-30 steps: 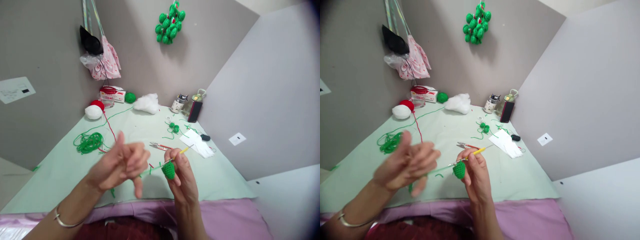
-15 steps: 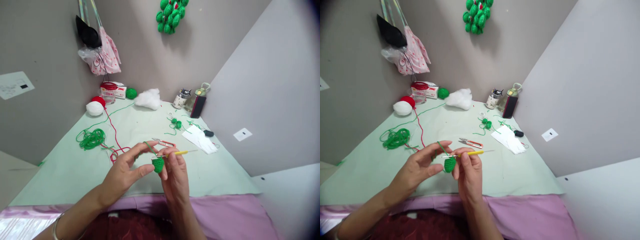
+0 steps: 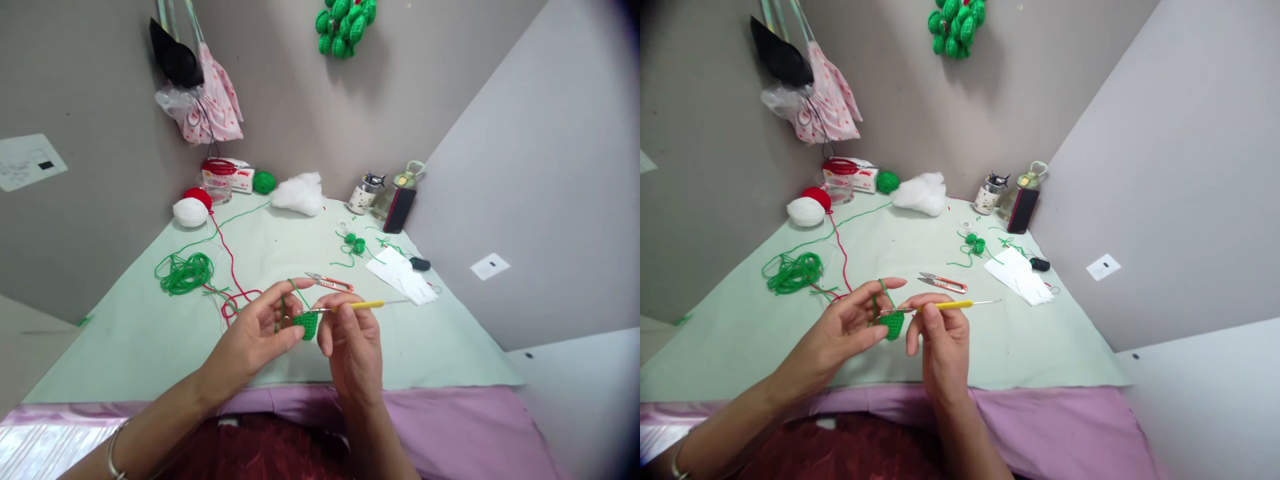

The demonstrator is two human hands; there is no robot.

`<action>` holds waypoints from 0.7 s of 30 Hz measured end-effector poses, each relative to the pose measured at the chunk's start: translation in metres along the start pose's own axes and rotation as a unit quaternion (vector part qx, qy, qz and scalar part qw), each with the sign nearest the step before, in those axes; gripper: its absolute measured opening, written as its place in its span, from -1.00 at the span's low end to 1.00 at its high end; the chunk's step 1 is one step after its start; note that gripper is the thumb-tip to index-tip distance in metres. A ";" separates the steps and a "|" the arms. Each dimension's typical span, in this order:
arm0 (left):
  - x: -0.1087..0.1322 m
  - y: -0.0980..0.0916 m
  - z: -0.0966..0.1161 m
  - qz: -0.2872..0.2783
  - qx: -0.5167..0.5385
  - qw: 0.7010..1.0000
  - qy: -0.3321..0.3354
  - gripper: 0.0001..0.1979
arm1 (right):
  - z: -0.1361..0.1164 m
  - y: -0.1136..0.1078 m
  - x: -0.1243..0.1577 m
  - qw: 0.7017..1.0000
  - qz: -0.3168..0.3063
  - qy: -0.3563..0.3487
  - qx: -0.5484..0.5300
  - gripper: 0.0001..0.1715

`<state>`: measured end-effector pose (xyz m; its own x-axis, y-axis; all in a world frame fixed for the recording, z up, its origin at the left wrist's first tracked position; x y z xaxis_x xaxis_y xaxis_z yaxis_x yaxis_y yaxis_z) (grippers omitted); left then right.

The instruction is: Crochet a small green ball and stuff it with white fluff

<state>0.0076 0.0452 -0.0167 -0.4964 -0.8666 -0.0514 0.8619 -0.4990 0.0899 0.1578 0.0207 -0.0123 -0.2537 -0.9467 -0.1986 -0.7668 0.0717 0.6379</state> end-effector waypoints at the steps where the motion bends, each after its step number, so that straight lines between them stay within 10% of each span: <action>1: 0.001 -0.001 0.001 0.002 -0.009 1.000 0.005 -0.52 | -0.002 0.000 0.000 1.000 -0.005 -0.007 0.012 -0.73; 21: 0.004 -0.004 0.012 0.060 -0.108 0.992 0.031 -0.61 | -0.025 0.003 0.010 0.980 -0.066 -0.088 0.166 -0.75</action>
<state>0.0006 0.0435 -0.0055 -0.3868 -0.9149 -0.1158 0.9201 -0.3745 -0.1150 0.1672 0.0034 0.0062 -0.2149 -0.8882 -0.4061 -0.9420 0.0787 0.3263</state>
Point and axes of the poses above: each hand's wrist, its own x-axis away from the middle knuckle, its own y-axis out of the palm, z = x × y, the point moved 5 cm from there along -x, towards the middle knuckle, and after that the axes turned 13 degrees about -x, right-handed, at the moved point
